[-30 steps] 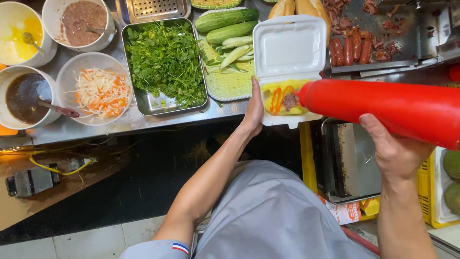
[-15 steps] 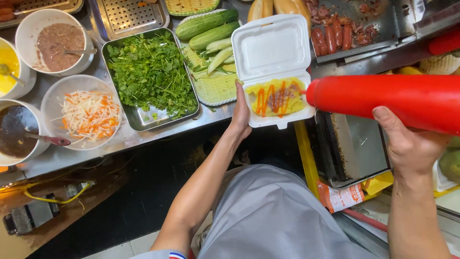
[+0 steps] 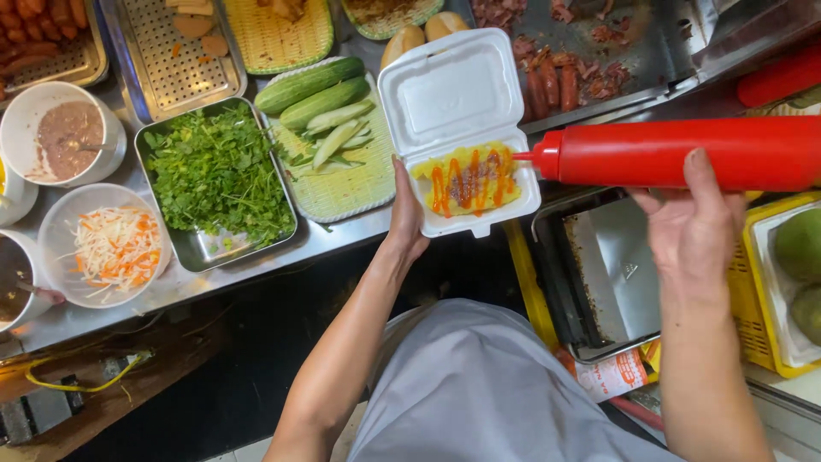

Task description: Preparing a meal in a foam takeout container with yellow rice and various toppings.

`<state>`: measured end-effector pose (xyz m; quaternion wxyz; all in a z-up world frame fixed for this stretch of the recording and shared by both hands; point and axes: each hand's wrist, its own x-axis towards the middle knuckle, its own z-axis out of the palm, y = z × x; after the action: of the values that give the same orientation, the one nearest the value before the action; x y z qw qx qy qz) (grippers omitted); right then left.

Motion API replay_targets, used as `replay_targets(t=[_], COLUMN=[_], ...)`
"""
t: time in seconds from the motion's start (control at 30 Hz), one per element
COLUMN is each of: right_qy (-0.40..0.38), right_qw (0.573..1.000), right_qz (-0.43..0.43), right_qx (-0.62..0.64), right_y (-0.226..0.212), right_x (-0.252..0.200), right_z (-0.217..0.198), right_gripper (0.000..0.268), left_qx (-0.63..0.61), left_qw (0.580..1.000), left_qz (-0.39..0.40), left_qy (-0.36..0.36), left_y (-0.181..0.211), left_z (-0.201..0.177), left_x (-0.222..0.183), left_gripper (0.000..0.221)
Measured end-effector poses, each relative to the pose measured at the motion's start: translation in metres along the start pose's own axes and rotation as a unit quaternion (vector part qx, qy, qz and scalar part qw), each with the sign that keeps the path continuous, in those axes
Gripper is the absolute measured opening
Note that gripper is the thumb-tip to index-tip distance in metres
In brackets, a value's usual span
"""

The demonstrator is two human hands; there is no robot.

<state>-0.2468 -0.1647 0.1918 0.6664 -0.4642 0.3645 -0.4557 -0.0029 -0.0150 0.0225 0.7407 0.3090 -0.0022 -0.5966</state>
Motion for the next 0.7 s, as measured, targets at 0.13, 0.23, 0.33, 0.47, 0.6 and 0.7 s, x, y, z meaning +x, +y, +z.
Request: replay_targets(t=[0.13,0.23,0.33,0.47,0.6,0.7], right_qy=[0.075,0.119,0.128,0.144,0.187,0.163], right_qw=[0.986,0.944,0.923,0.740,0.607,0.814], right_qz=[0.125,0.222,0.233,0.317,0.338,0.254], right_qx=[0.081,0.213,0.277,0.576,0.695,0.496], right_y=[0.058,0.095,0.111,0.099,0.115,0.149], right_x=[0.061,0.113,0.175,0.237,0.270,0.246], right_z=[-0.089,-0.151,-0.202,-0.215,-0.240,-0.233], right_gripper=[0.063,0.072,0.079,0.085,0.104,0.072], left_qx=[0.005,0.018,0.013,-0.003,-0.043,-0.028], left_qw=[1.000,0.999,0.995,0.980,0.957,0.948], left_qz=[0.009,0.046,0.073,0.158,0.200,0.236], left_qy=[0.010,0.023,0.059,0.124,0.206,0.214], left_y=[-0.018,-0.025,-0.025,-0.017,-0.007,-0.007], left_z=[0.026,0.029,0.026,0.007,-0.001,-0.008], left_x=[0.022,0.033,0.028,0.005,-0.024,-0.043], left_gripper=[0.083,0.080,0.080,0.077,0.078,0.078])
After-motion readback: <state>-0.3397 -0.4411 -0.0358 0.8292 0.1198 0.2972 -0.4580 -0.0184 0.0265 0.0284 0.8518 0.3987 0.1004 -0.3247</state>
